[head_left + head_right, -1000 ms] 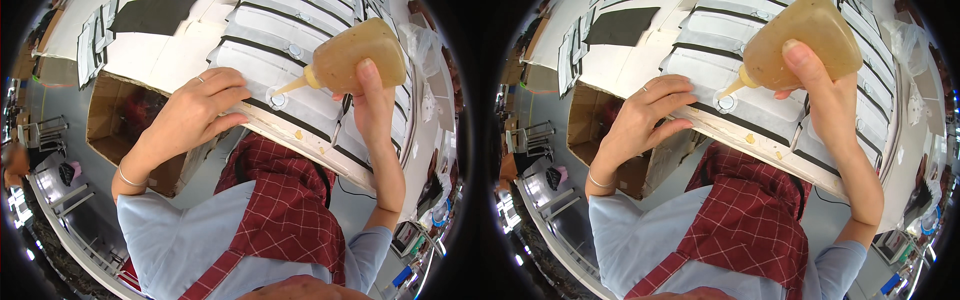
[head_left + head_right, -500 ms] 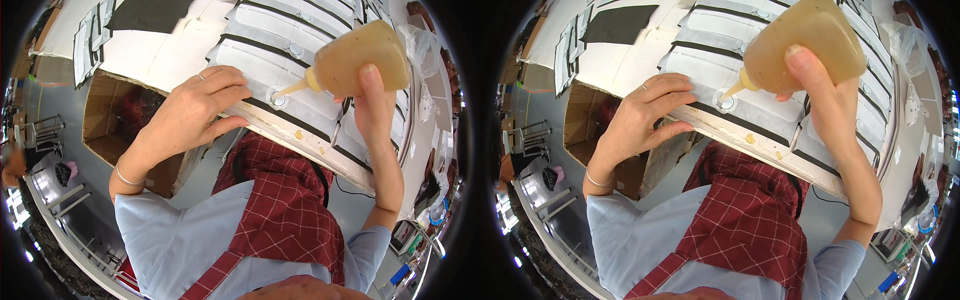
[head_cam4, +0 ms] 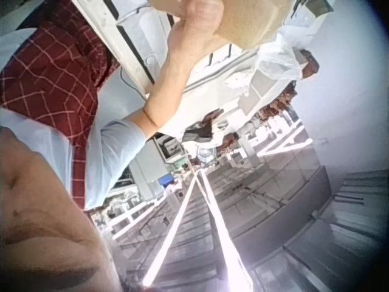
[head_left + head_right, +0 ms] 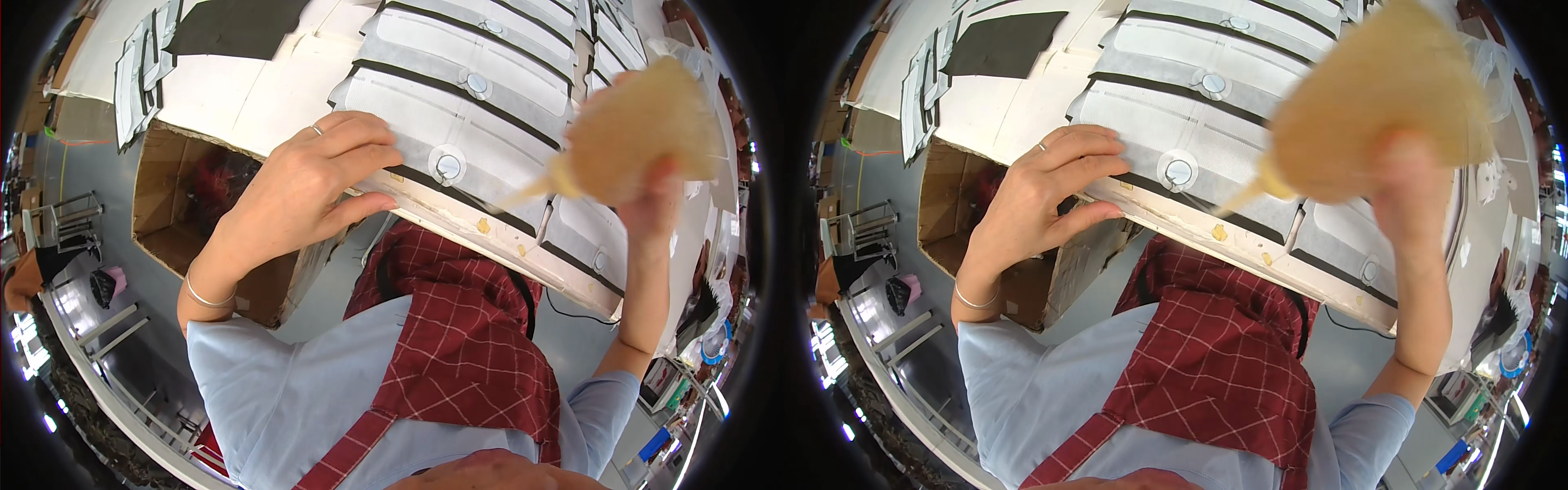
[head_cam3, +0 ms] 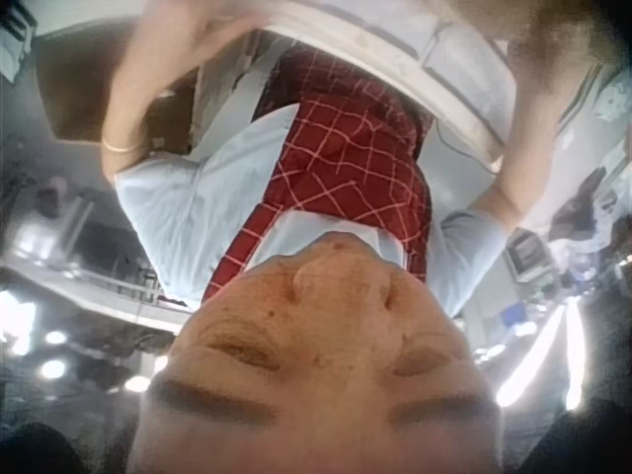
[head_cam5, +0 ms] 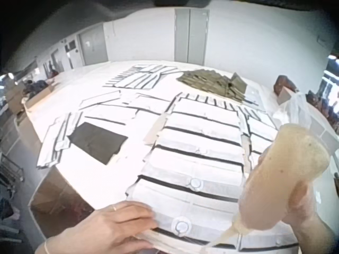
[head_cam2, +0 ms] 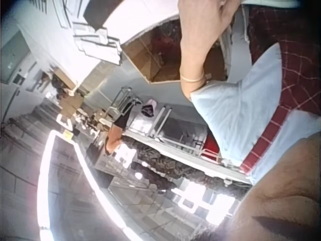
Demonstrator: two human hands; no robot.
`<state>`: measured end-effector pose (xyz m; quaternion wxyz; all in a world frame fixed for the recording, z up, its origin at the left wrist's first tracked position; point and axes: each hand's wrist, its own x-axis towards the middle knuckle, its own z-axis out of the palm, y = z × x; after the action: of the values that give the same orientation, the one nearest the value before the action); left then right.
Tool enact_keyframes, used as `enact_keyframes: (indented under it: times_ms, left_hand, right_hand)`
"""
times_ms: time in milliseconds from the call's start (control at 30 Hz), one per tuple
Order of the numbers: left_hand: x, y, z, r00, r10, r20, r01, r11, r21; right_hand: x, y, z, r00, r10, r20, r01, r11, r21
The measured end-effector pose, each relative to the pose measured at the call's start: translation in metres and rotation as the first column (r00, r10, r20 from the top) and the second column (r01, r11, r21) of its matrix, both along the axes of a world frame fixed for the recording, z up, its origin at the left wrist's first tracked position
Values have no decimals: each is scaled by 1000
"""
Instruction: The person applies a viscous liquid from a squeeze bottle onto circular tabs on a grid of white rectangular components. They then pick up small white strips, fold them, and press them onto the treated tabs to secure them. The person works systematically across the grid, handling the components one by one.
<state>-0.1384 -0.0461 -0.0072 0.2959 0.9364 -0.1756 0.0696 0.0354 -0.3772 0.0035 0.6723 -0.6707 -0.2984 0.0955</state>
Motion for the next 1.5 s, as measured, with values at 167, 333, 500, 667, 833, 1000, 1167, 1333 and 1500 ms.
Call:
enact_keyframes:
  times_ms: [167,333,500,667,833,1000,1167,1333,1500]
  left_hand:
    - [5,6,3,999,-26,-18,25,999,-42]
    - [32,2,5,984,34,174,-33,999,-10]
    - [63,-1,-2,979,17,203,-22,999,24]
    - [69,-4,-1,987,-36,157,23,996,87]
    - [70,-6,-1,987,-33,159,19,995,93]
    - [68,-7,0,987,-29,156,15,996,88]
    - [70,-8,2,990,-21,139,7,995,99]
    - [70,-7,3,992,-15,122,4,995,97]
    - [70,-5,6,994,-27,104,20,997,73]
  right_hand:
    - [40,-25,68,853,431,-294,-162,754,637]
    - [59,4,35,976,124,-180,-37,905,423]
    - [51,53,9,992,-122,-18,123,990,71]
    - [53,66,0,997,-74,38,75,997,-26]
    - [52,65,4,996,-69,60,72,996,-61]
    - [61,44,11,995,3,99,10,991,-131]
    - [54,65,2,998,-51,48,53,997,-55]
    - [55,53,13,998,28,64,-18,989,-146]
    - [59,32,30,1000,-1,-14,1,1000,-5]
